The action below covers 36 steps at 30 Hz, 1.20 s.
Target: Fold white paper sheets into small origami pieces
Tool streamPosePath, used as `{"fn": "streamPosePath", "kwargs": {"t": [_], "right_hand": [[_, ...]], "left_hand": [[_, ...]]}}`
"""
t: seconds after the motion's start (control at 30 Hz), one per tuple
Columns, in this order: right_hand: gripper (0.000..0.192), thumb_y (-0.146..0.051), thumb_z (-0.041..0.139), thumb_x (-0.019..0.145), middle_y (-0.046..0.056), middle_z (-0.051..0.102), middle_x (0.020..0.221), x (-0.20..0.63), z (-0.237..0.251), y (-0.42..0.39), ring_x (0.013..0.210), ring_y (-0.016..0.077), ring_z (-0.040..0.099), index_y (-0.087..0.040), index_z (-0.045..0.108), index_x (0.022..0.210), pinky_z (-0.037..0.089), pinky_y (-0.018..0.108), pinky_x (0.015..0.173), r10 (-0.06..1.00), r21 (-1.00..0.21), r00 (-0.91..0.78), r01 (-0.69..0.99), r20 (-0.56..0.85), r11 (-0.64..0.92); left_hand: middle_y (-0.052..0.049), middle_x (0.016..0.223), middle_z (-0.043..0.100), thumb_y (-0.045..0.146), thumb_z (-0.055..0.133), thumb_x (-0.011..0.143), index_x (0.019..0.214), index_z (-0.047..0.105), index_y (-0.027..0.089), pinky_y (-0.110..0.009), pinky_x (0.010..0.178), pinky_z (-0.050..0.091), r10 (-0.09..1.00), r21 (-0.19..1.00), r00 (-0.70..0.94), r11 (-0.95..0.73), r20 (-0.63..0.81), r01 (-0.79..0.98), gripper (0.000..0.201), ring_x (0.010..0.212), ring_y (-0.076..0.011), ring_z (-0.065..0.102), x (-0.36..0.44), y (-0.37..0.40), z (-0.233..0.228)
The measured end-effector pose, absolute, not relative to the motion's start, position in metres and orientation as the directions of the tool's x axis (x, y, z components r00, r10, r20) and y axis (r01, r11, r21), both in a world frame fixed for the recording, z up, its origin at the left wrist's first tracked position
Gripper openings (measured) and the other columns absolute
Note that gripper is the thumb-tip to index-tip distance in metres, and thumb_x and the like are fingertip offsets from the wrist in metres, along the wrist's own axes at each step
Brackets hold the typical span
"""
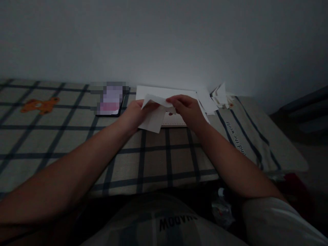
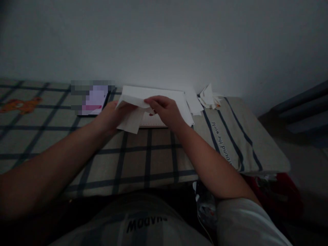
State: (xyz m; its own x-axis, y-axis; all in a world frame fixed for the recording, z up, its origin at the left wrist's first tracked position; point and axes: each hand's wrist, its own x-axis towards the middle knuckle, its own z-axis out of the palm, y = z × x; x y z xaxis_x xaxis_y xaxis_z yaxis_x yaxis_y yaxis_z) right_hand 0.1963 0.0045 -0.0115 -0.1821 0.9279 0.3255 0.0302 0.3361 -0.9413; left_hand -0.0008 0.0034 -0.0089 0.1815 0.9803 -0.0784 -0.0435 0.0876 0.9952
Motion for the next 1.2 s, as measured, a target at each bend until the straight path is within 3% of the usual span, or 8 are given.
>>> {"fn": "streamPosePath", "kwargs": {"t": [0.1, 0.23, 0.4, 0.5, 0.57, 0.7, 0.8, 1.2], "right_hand": [[0.046, -0.059, 0.077, 0.076, -0.001, 0.069, 0.083, 0.194, -0.015, 0.009, 0.069, 0.011, 0.062, -0.024, 0.071, 0.106, 0.056, 0.026, 0.065, 0.957, -0.978, -0.205, -0.07, 0.207, 0.196], [0.038, -0.053, 0.08, 0.075, 0.0, 0.069, 0.078, 0.193, -0.017, 0.01, 0.066, 0.011, 0.062, -0.019, 0.072, 0.091, 0.057, 0.027, 0.066, 0.963, -0.991, -0.258, -0.122, 0.08, 0.05], [0.027, -0.041, 0.08, 0.076, 0.001, 0.07, 0.076, 0.196, -0.016, 0.012, 0.061, 0.0095, 0.061, -0.017, 0.074, 0.088, 0.056, 0.026, 0.063, 0.983, -0.996, -0.179, -0.09, 0.032, 0.016], [0.023, -0.037, 0.079, 0.076, 0.0, 0.07, 0.074, 0.2, -0.014, 0.013, 0.059, 0.0093, 0.06, -0.017, 0.074, 0.086, 0.054, 0.025, 0.061, 0.99, -0.999, -0.139, -0.046, 0.033, 0.027], [0.02, -0.036, 0.077, 0.078, 0.001, 0.069, 0.072, 0.202, -0.014, 0.013, 0.058, 0.0093, 0.059, -0.017, 0.074, 0.085, 0.053, 0.025, 0.059, 0.99, -0.999, -0.134, -0.007, 0.035, 0.034], [0.017, -0.034, 0.075, 0.08, 0.001, 0.067, 0.067, 0.204, -0.012, 0.011, 0.056, 0.0095, 0.056, -0.017, 0.073, 0.082, 0.05, 0.025, 0.056, 0.991, -0.996, -0.131, 0.086, 0.024, 0.036], [0.017, -0.033, 0.075, 0.081, 0.0, 0.065, 0.066, 0.204, -0.012, 0.01, 0.055, 0.0097, 0.056, -0.017, 0.073, 0.082, 0.049, 0.025, 0.055, 0.989, -0.991, -0.143, 0.128, 0.027, 0.046], [0.028, -0.04, 0.073, 0.087, 0.001, 0.063, 0.069, 0.202, -0.006, 0.008, 0.057, 0.0086, 0.052, -0.016, 0.066, 0.075, 0.05, 0.024, 0.056, 0.978, -0.991, -0.192, 0.117, -0.083, -0.062]], "left_hand": [[-0.006, 0.097, 0.077, 0.043, 0.082, 0.073, 0.098, 0.072, 0.02, -0.03, 0.07, 0.054, 0.983, 0.996, 0.168, 0.082, -0.075, -0.032, 0.036, 0.081, -0.0218, 0.071, -0.001, 0.005, -0.012], [-0.007, 0.1, 0.077, 0.044, 0.08, 0.074, 0.101, 0.07, 0.021, -0.032, 0.074, 0.054, 0.984, 0.996, 0.162, 0.084, -0.078, -0.03, 0.037, 0.086, -0.0234, 0.071, 0.001, 0.007, -0.016], [-0.005, 0.093, 0.075, 0.031, 0.076, 0.07, 0.099, 0.071, 0.019, -0.029, 0.069, 0.052, 0.947, 0.966, 0.273, 0.215, -0.171, -0.143, 0.032, 0.08, -0.0213, 0.069, 0.001, 0.003, -0.005], [-0.003, 0.091, 0.073, 0.022, 0.064, 0.068, 0.105, 0.073, 0.021, -0.024, 0.062, 0.047, 0.959, 0.944, 0.276, 0.146, -0.061, -0.297, 0.039, 0.073, -0.0159, 0.063, -0.004, 0.004, 0.005], [-0.007, 0.102, 0.073, 0.033, 0.058, 0.076, 0.105, 0.074, 0.019, -0.026, 0.065, 0.049, 0.966, 0.937, 0.256, 0.116, -0.029, -0.331, 0.036, 0.083, -0.0185, 0.064, -0.008, 0.008, 0.009], [-0.011, 0.103, 0.072, 0.054, 0.067, 0.079, 0.093, 0.076, 0.018, -0.026, 0.06, 0.048, 0.961, 0.985, 0.237, 0.161, -0.142, -0.063, 0.04, 0.086, -0.0206, 0.064, -0.008, 0.014, 0.005], [-0.009, 0.09, 0.073, 0.037, 0.085, 0.067, 0.08, 0.076, 0.018, -0.026, 0.061, 0.05, 0.967, 0.988, 0.202, 0.147, -0.154, 0.052, 0.025, 0.079, -0.0196, 0.064, -0.006, 0.015, -0.001], [-0.01, 0.082, 0.076, 0.02, 0.076, 0.076, 0.077, 0.077, 0.017, -0.032, 0.071, 0.059, 0.903, 0.959, 0.354, 0.278, -0.242, -0.053, 0.003, 0.073, -0.0197, 0.072, -0.01, 0.014, -0.003]]}}
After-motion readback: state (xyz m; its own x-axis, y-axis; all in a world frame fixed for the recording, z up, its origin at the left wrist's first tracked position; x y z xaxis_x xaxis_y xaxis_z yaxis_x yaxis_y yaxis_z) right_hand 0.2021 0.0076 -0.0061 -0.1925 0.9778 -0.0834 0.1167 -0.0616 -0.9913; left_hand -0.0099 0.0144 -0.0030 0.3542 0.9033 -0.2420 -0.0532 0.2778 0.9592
